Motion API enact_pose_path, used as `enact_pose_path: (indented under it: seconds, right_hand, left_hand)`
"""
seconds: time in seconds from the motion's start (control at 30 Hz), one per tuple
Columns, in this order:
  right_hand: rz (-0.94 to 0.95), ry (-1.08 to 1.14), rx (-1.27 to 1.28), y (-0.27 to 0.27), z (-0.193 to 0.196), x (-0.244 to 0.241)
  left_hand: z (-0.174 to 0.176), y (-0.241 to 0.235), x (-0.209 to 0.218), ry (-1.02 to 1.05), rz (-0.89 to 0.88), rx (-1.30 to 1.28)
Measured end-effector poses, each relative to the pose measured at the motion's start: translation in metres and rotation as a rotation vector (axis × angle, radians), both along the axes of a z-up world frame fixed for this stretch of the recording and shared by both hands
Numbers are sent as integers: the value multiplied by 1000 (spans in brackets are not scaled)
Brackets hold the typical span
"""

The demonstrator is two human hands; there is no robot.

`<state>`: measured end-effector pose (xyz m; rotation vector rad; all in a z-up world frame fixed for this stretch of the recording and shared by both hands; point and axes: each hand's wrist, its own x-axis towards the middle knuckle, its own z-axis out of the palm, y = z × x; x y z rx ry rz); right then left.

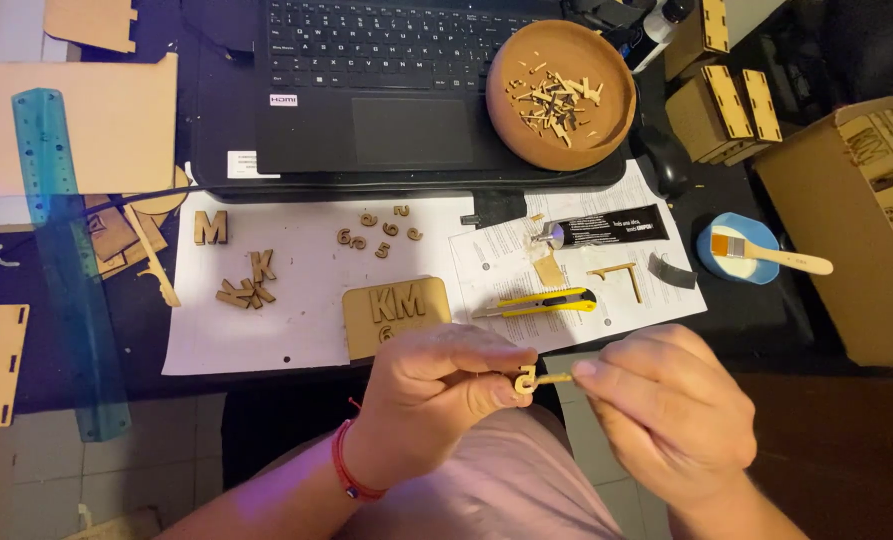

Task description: Gluing small wooden letters and numbers onto a wooden base to create a custom sign.

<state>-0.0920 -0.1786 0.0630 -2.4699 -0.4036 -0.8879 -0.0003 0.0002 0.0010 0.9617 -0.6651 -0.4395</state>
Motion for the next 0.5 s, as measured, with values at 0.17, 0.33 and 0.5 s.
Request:
enact_pose_path:
  seconds: [0.17,0.33,0.5]
  right_hand:
    - [-22,-21,34,-4,-5,-5]
    - [-81,-62,51,-5,-6,-4]
    - [-251,-271,174,-34,-17,-13]
  left_hand:
    - [-7,-1,-4,53,18,0]
    - [-10,-4,-4,64,-4,-119]
    - [-10,-2,-6,87,28,39]
